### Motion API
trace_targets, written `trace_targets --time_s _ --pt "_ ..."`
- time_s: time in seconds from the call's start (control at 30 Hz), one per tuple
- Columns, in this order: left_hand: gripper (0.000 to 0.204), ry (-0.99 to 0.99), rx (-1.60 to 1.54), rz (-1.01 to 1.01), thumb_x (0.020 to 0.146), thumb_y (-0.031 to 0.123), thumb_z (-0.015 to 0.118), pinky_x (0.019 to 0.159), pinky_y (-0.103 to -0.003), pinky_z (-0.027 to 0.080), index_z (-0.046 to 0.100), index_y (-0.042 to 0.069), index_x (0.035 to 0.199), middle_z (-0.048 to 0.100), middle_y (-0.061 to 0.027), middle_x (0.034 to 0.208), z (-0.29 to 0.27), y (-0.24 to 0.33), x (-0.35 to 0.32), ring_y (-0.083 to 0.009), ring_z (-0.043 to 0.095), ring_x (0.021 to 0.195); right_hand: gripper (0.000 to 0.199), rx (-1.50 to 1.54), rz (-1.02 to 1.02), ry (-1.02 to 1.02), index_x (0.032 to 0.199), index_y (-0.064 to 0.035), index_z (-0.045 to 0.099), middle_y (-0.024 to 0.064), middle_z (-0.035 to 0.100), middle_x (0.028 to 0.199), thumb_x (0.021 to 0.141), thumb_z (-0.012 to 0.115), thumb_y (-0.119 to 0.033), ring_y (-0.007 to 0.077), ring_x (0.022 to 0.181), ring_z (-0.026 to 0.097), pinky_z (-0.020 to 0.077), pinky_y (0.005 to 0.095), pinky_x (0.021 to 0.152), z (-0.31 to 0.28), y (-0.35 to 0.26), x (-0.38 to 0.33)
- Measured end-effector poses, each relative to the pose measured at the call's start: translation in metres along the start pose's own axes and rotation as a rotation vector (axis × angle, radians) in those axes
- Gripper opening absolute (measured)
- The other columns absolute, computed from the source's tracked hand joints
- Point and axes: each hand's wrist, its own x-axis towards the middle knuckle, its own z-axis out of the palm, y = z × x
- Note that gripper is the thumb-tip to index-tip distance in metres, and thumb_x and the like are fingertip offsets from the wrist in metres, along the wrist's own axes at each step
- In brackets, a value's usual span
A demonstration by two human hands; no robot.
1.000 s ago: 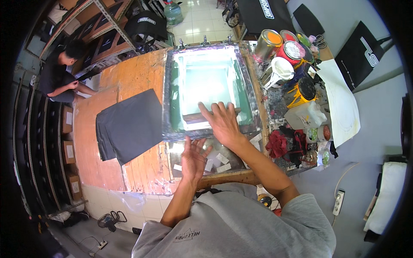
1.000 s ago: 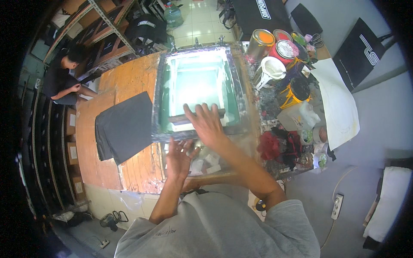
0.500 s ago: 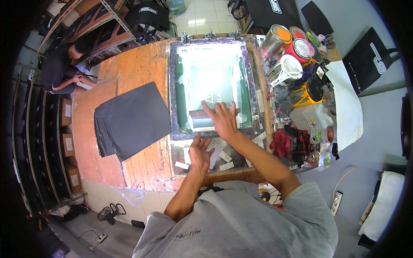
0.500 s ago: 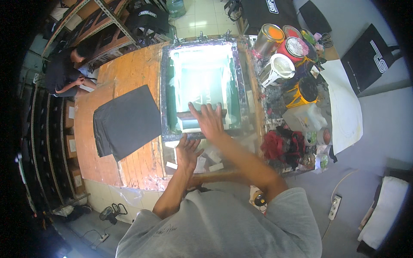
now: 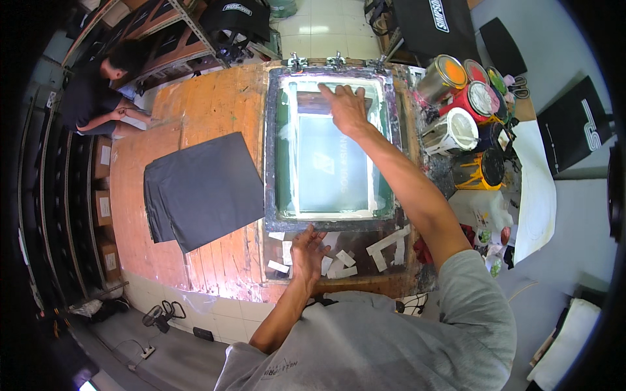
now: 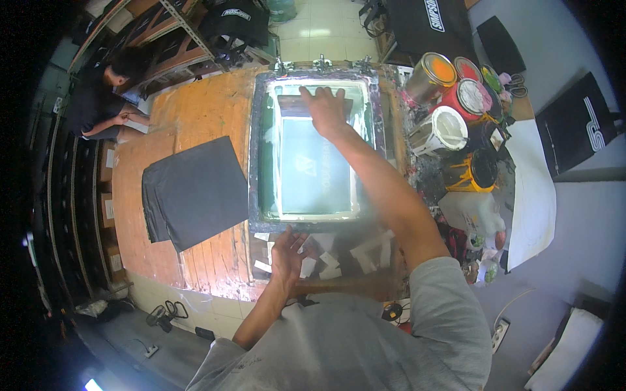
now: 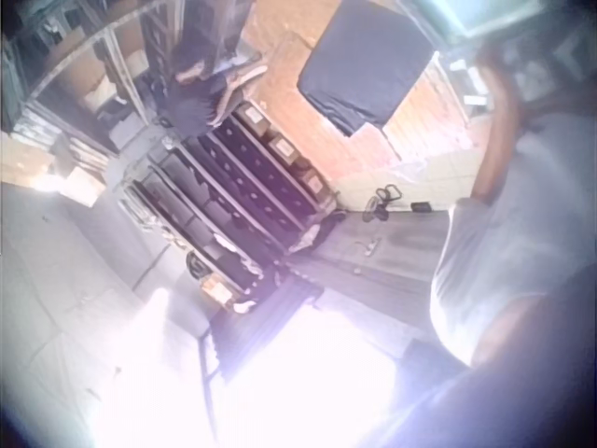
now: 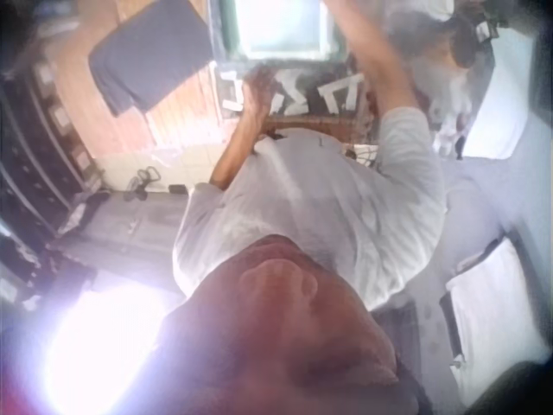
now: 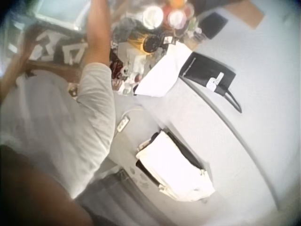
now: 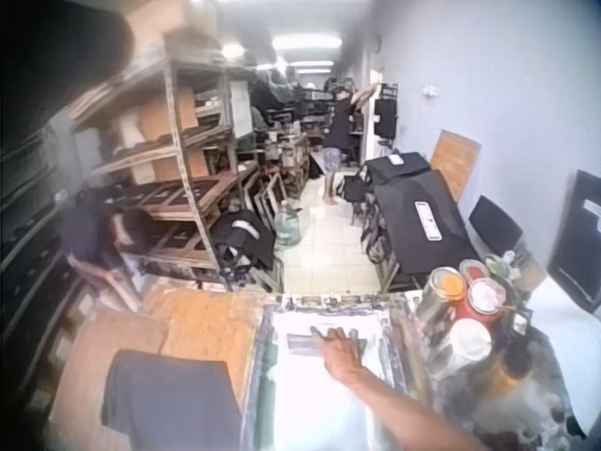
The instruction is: The person performs screen printing on black bags by placing a bag on a flat surface, lowering a screen over it, and using a squeegee to spread ink before lifting the screen and setting the printed bag aside.
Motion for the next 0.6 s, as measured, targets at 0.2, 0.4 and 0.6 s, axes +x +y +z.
trace_targets --time_s 0.2,0.4,0.6 --pt "0.045 -0.057 -0.008 0.049 0.095 0.032 0.071 0.088 -0.054 0.047 0.047 0.008 0.124 0.048 -0.0139 0.121 -0.003 0.002 -0.003 -0.0314 0.053 0.120 0.069 -0.048 -0.039 0.083 0.149 -0.0200 0.052 0.0107 0.062 0.103 0.086 0.057 0.007 0.0270 0.104 0.056 0.0346 0.0476 0.088 -0.005 -0.015 -0.015" --pt "0.038 -0.094 0.026 0.099 0.094 0.026 0.071 0.085 -0.049 0.047 0.045 0.009 0.116 0.054 -0.0108 0.113 0.003 0.013 -0.017 -0.0294 0.058 0.114 0.069 0.110 -0.148 0.096 0.148 -0.0205 0.053 0.0085 0.054 0.095 0.086 0.054 0.009 0.0262 0.099 0.054 0.0338 0.0486 0.089 -0.044 -0.065 -0.131" --pt "0.033 -0.227 0.022 0.216 0.091 0.017 0.071 0.100 -0.052 0.042 0.051 0.009 0.117 0.062 -0.0068 0.110 0.015 0.037 -0.042 -0.0288 0.064 0.110 0.068 0.132 -0.114 0.022 0.152 -0.0175 0.049 0.0079 0.050 0.095 0.087 0.066 -0.005 0.0264 0.098 0.050 0.0326 0.0517 0.091 -0.128 -0.118 -0.217"
